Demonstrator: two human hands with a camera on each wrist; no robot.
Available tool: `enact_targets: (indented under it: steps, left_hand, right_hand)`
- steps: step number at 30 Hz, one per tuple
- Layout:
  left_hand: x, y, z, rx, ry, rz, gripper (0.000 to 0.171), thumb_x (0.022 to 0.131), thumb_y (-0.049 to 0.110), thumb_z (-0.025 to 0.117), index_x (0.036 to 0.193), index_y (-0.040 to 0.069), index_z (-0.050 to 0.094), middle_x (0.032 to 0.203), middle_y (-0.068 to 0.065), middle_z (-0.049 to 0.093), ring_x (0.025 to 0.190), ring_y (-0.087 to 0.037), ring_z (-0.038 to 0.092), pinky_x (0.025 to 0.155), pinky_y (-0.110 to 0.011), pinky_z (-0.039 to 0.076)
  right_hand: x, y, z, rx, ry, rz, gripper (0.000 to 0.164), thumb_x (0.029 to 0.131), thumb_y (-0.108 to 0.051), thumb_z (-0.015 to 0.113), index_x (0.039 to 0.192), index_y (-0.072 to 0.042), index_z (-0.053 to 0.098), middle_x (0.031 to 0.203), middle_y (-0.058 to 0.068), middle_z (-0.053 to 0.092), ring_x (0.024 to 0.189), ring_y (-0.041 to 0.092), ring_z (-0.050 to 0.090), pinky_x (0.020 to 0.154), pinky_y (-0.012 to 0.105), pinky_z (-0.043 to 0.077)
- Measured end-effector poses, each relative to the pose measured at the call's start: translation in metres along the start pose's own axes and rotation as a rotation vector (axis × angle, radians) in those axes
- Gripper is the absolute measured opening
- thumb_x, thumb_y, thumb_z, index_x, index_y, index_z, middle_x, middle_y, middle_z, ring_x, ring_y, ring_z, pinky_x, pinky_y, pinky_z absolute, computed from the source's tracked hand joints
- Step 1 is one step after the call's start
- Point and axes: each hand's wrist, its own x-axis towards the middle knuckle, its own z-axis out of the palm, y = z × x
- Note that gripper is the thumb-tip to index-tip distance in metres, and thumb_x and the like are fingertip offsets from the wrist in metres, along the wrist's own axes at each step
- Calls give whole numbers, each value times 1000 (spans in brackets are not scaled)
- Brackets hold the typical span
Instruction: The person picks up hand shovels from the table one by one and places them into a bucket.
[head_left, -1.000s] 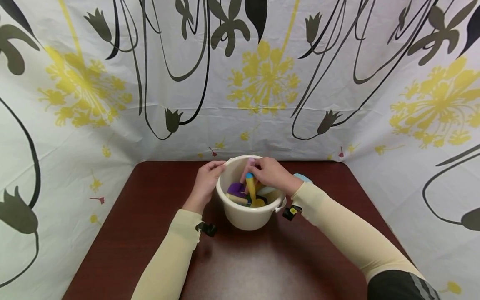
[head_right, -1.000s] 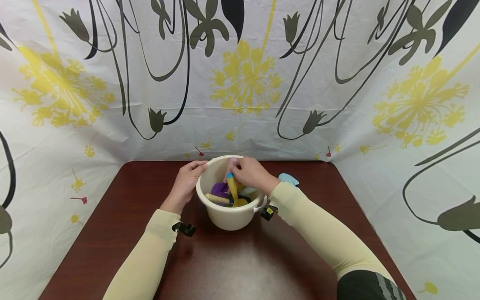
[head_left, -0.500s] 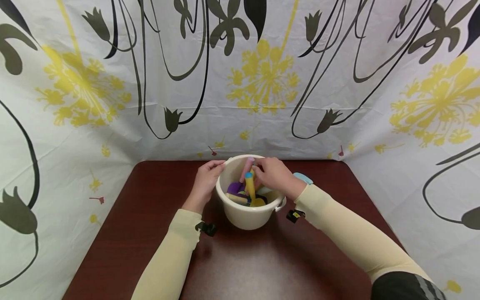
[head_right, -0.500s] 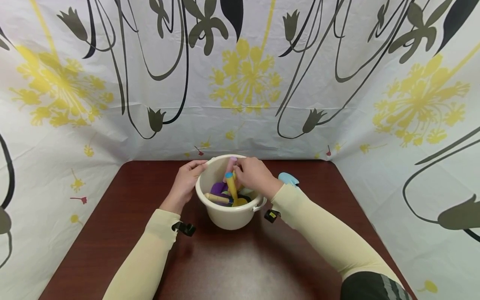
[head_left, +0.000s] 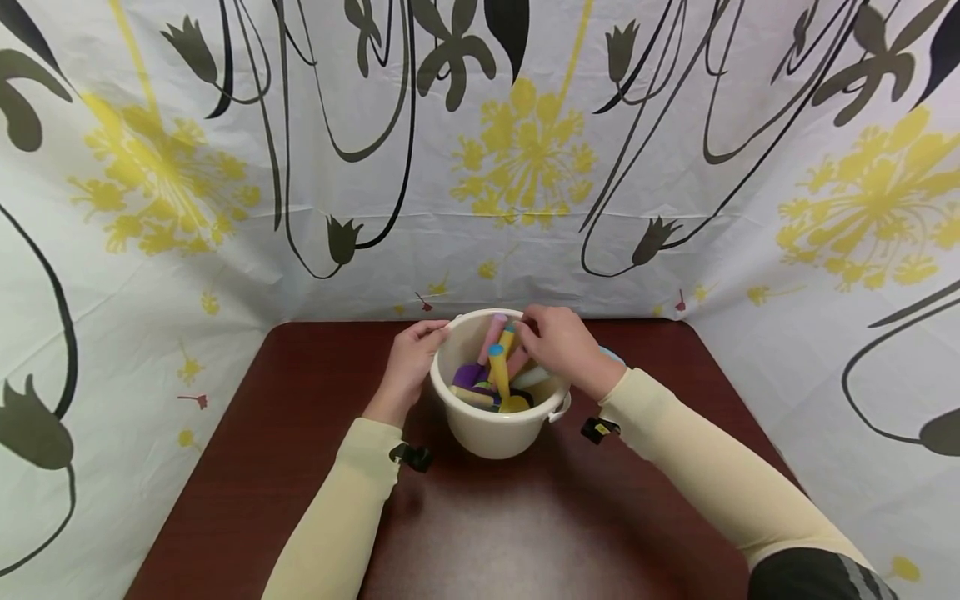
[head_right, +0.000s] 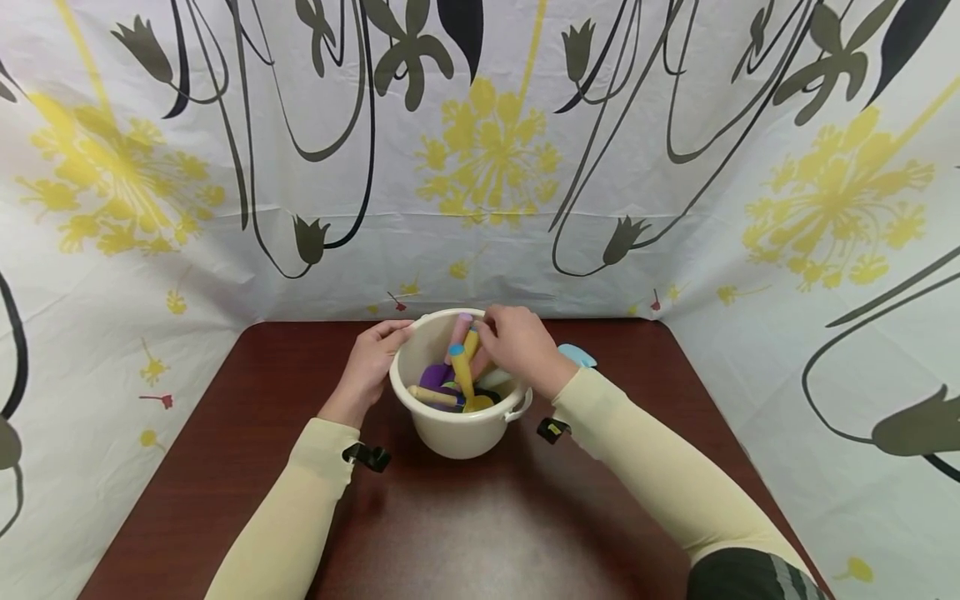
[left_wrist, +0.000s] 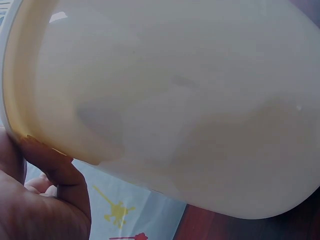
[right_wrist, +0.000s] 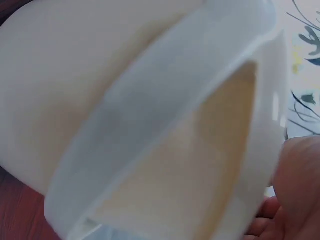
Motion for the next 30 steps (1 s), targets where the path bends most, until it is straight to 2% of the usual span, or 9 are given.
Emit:
enact_targets:
  steps: [4, 8, 11, 16, 22, 30]
  left_hand:
    - [0, 0, 0, 7, 0, 4, 26, 108, 23, 75, 127, 7, 81, 128, -15, 77, 109, -27, 74, 84, -31, 63]
    - [0, 1, 0, 8, -3, 2, 26, 108, 24, 75, 128, 8, 81, 127, -15, 77, 110, -29, 75, 85, -32, 64]
    - [0, 3, -1, 5, -6, -4, 26, 108, 25, 75, 128, 8, 81, 126, -14, 77, 110, -29, 75, 86, -34, 64]
    - [-1, 4, -2, 2, -6, -10, 26, 108, 25, 75, 127, 8, 81, 123, -16, 76, 109, -31, 75, 89, -38, 64]
    - [0, 3, -2, -3, -10, -14, 26, 108, 24, 75, 127, 7, 81, 122, -16, 76, 109, -31, 75, 92, -41, 64]
    - [0, 2, -1, -4, -7, -11, 26, 108, 25, 76, 127, 8, 81, 121, -15, 77, 106, -29, 75, 87, -37, 64]
  right_hand:
    - [-3, 10, -11, 33, 66, -10, 21, 113, -27, 65, 102, -11, 75, 75, 1, 67, 62, 18, 58, 60, 38, 50]
    - [-9, 29, -25, 52, 135, 10, 22, 113, -27, 65, 102, -11, 74, 69, 2, 62, 57, 20, 55, 58, 39, 48]
    - [-15, 50, -34, 65, 163, 67, 23, 114, -27, 63, 101, -11, 74, 67, 4, 59, 55, 23, 52, 58, 41, 46]
    - [-25, 90, -39, 68, 189, 167, 29, 113, -29, 59, 97, -10, 74, 80, 6, 71, 63, 22, 57, 64, 40, 47]
    - [-39, 125, -36, 77, 172, 265, 35, 115, -33, 58, 96, -6, 72, 91, 14, 78, 66, 24, 63, 63, 41, 50]
    - [-57, 150, -31, 74, 131, 355, 44, 115, -40, 55, 103, -3, 73, 92, 12, 79, 71, 24, 65, 66, 40, 51]
